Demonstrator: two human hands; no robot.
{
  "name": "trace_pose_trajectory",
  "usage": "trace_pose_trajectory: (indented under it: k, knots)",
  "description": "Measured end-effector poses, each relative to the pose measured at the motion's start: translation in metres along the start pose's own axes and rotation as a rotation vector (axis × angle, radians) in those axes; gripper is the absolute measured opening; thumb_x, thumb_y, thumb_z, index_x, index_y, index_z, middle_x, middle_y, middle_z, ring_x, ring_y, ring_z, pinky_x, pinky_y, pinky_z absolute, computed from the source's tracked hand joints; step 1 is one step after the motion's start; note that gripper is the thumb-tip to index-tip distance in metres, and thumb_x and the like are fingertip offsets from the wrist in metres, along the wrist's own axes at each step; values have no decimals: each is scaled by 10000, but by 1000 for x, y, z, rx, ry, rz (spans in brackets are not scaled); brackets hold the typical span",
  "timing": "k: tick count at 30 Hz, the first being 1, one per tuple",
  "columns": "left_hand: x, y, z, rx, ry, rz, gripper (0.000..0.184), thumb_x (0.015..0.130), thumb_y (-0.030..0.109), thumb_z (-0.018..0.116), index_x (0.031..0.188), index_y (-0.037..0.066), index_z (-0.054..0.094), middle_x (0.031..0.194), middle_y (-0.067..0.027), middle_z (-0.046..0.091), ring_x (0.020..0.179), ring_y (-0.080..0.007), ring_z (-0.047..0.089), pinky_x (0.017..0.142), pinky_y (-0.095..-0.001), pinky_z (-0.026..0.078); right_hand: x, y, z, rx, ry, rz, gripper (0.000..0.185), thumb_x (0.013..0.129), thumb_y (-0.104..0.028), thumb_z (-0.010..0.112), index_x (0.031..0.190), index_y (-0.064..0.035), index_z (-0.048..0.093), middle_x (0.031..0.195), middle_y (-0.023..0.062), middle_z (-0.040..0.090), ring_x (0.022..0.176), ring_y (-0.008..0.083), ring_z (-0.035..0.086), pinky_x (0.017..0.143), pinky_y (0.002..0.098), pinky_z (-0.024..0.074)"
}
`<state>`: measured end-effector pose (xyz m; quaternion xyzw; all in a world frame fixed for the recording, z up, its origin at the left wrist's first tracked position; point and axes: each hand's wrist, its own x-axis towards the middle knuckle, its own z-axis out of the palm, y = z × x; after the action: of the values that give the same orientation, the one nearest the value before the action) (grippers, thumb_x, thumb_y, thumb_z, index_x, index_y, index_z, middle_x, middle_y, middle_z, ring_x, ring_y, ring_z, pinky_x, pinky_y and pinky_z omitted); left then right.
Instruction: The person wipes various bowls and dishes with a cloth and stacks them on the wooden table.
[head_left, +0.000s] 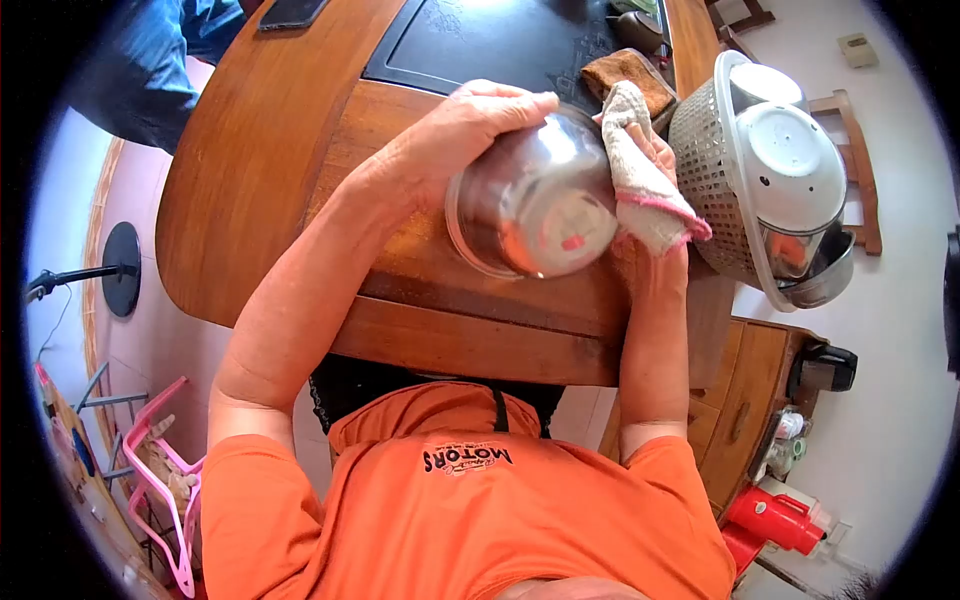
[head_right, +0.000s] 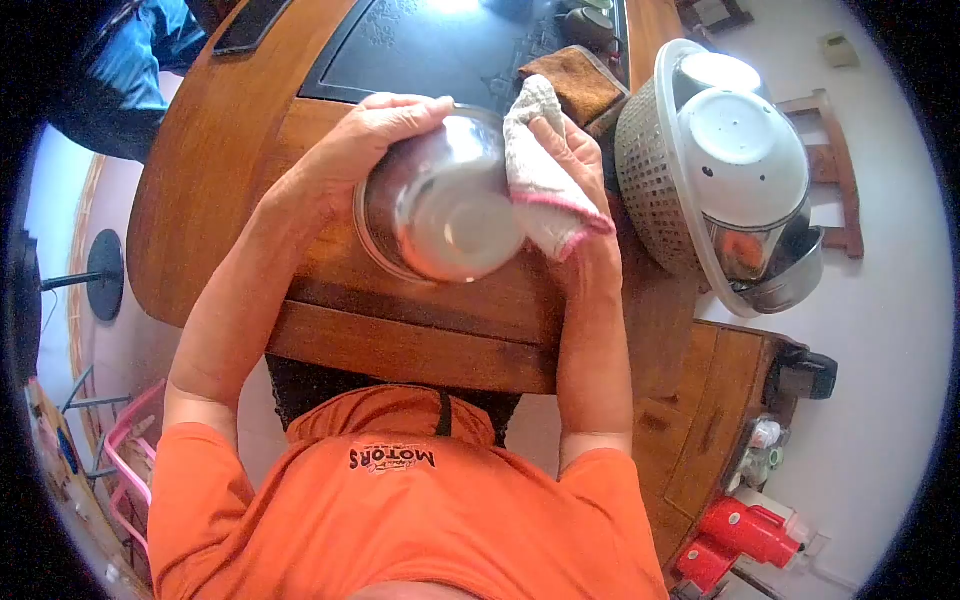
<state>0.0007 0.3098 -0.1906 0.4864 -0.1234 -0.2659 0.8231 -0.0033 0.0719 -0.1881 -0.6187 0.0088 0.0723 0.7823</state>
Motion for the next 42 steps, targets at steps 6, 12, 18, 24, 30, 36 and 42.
trace_pose_trajectory:
  k: [6,12,18,24,30,36,42]
  knots:
    - [9,-7,-17,-137,122,177,307,1020,355,617,983,55,670,865,-26,695,726,-86,659,672,-277,594,14,11,-7,41,146,153,293,1051,-316,569,1145,-52,653,901,31,678,683,106,633,573,269,537]
    - [13,-6,-23,-286,214,243,309,1015,360,623,985,55,655,893,-56,699,762,-110,667,689,-283,593,2,5,-3,30,86,151,400,1037,-418,564,1158,-42,628,884,47,672,694,142,675,558,293,576]
    - [17,-13,-45,-441,205,292,342,1045,348,559,1121,29,656,1041,-113,730,919,-180,712,852,-362,608,-18,5,15,12,35,61,554,1018,-497,551,1319,-32,545,1137,111,663,967,205,677,845,344,599]
    - [23,-12,-55,-617,167,349,347,1058,326,532,1180,22,647,1141,-118,719,1020,-216,696,953,-390,570,-15,20,3,192,-299,66,560,975,-383,656,1373,-16,514,1258,130,649,1065,229,670,916,382,592]
    - [20,-13,-38,-379,314,458,378,1077,347,480,1193,28,645,1147,-93,710,1055,-184,679,959,-362,558,-18,15,5,241,-332,-5,471,899,-275,748,1250,-2,594,1112,81,704,969,171,704,805,323,619]
    - [13,-10,-22,-400,103,458,446,1053,430,512,1171,20,642,1118,-82,702,1002,-151,679,930,-344,587,-14,11,-2,46,-199,-60,643,980,-484,589,1404,-15,472,1268,120,621,1093,205,641,931,363,556]
    - [6,-6,4,-257,120,405,556,982,528,590,1158,4,641,1088,-97,697,980,-156,684,900,-341,611,-22,4,19,243,-6,-12,731,998,-643,478,1463,-79,449,1329,99,575,1141,208,591,967,351,508]
